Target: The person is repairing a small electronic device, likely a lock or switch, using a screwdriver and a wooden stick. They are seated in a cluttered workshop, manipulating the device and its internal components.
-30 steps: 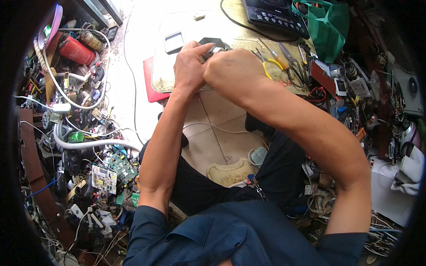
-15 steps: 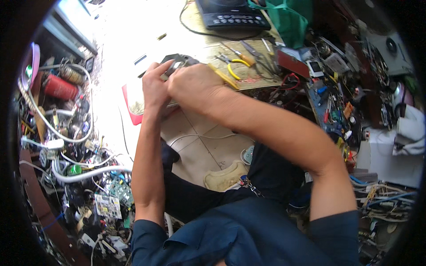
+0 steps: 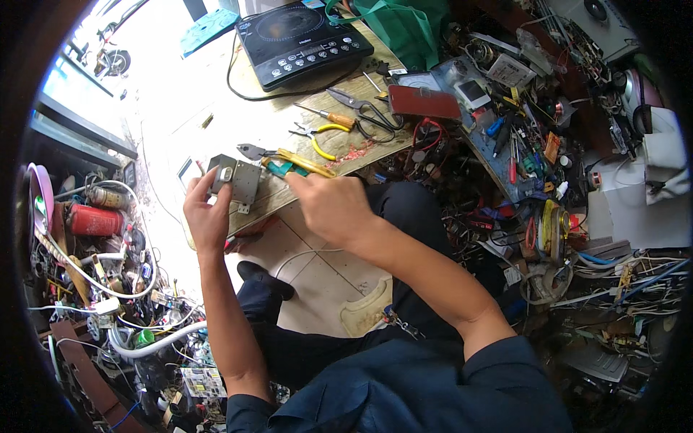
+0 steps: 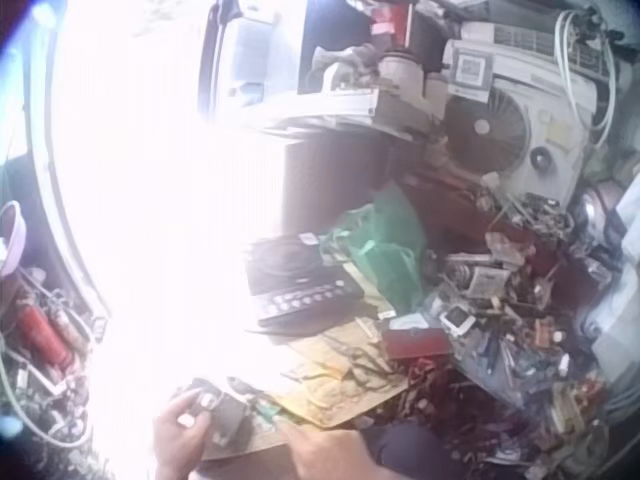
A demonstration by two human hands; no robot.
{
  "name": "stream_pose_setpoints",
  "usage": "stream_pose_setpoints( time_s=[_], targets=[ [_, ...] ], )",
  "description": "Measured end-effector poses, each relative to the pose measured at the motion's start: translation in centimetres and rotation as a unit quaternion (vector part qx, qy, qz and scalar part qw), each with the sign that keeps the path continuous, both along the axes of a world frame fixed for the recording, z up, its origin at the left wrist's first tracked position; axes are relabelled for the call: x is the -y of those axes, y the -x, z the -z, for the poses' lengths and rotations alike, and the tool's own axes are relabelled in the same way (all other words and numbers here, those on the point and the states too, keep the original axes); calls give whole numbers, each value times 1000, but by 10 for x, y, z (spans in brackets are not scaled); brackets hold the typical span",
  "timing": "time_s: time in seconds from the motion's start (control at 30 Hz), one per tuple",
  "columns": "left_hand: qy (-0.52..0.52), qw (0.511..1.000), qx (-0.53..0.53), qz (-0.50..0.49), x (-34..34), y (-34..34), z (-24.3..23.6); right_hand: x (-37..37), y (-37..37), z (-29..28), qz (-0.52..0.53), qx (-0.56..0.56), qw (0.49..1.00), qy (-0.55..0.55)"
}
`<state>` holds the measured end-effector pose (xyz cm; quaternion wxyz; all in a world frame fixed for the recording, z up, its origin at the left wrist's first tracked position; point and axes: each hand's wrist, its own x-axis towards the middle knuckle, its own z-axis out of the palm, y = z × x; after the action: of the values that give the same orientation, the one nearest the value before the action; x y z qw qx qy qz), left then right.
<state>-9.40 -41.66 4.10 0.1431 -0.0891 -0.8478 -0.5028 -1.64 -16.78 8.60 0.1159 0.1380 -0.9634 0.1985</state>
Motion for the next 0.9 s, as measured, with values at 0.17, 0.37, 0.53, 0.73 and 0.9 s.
stream_pose_setpoints(
  time_s=[0.17, 0.37, 0.53, 0.73, 0.9],
  targets=[
    [-34, 999, 13, 4, -3, 1, 4, -74, 18, 38, 69, -46, 996, 17],
    [-96, 993, 57, 24, 16, 3, 18, -88, 62, 62, 44, -58, 997, -32],
    [-111, 989, 87, 43, 10, 2, 15, -74, 81, 86, 38, -67, 995, -57],
    [-64, 994, 90, 24, 8, -2, 3, -63, 93, 92, 21, -56, 997, -41],
    [-41, 996, 79, 18, 10, -3, 5, -61, 98, 100, 53, -74, 995, -37]
  ],
)
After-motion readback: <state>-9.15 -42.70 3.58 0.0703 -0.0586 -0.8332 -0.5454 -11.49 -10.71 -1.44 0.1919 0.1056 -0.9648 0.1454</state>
